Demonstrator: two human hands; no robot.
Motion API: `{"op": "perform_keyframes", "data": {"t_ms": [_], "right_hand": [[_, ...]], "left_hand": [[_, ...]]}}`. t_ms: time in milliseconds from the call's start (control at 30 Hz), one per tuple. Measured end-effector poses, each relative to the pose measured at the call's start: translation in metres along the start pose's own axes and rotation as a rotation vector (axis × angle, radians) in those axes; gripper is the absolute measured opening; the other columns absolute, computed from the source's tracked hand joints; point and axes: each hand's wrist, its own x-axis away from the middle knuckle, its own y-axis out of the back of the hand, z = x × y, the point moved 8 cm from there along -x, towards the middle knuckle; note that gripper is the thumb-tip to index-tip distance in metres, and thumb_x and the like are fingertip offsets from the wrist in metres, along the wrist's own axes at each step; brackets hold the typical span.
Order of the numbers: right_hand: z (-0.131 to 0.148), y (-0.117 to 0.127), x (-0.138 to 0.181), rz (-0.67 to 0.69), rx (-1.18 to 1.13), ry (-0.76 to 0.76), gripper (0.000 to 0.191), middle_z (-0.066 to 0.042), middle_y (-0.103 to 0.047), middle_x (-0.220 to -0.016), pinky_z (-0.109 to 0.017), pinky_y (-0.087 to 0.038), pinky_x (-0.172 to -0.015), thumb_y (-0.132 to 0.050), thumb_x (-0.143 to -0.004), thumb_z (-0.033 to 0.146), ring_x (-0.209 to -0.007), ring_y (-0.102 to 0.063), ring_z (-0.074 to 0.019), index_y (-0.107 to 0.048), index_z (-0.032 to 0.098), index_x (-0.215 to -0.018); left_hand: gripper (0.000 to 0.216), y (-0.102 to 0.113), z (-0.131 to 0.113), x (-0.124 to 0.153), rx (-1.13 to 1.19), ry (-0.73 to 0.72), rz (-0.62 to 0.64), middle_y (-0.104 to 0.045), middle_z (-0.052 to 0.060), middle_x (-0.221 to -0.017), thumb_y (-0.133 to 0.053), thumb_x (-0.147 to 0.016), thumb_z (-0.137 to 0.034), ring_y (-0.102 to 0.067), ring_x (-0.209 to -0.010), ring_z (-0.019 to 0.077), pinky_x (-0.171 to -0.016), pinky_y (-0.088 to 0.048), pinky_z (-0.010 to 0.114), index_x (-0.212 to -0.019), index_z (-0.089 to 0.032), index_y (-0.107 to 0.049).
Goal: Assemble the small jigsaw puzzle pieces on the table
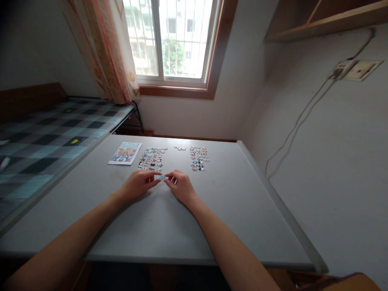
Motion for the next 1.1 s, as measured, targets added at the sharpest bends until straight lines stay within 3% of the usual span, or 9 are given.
{"op": "perform_keyframes", "data": {"t_ms": [667, 1000, 1100], "right_hand": [[0.003, -0.006, 0.002, 0.056, -0.042, 0.003, 0.017, -0.003, -0.065, -0.077, -0.023, -0.046, -0.06, -0.058, -0.081, 0.025, -0.062, -0.056, -0.011, -0.07, 0.019, -0.092], [-0.008, -0.011, 0.002, 0.076, -0.238, -0.148, 0.02, -0.003, -0.07, -0.076, -0.025, -0.049, -0.063, -0.063, -0.076, 0.034, -0.067, -0.061, -0.0137, -0.07, 0.017, -0.085], [-0.012, -0.005, -0.001, 0.028, -0.266, -0.152, 0.022, -0.003, -0.069, -0.075, -0.025, -0.049, -0.063, -0.064, -0.075, 0.035, -0.065, -0.061, -0.0133, -0.069, 0.017, -0.087]], "left_hand": [[0.028, 0.002, -0.002, -0.001, 0.01, -0.017, -0.015, -0.06, -0.003, -0.062, -0.058, -0.08, -0.046, -0.05, -0.054, 0.0084, -0.056, -0.037, 0.02, -0.089, -0.021, -0.067], [0.029, 0.0, -0.006, 0.001, 0.035, -0.039, 0.028, -0.059, -0.003, -0.061, -0.058, -0.08, -0.047, -0.05, -0.054, 0.0084, -0.056, -0.035, 0.02, -0.085, -0.02, -0.067], [0.031, 0.0, -0.005, 0.0, 0.025, -0.025, 0.023, -0.06, -0.003, -0.062, -0.059, -0.079, -0.049, -0.05, -0.055, 0.0087, -0.057, -0.036, 0.02, -0.091, -0.021, -0.068]]}}
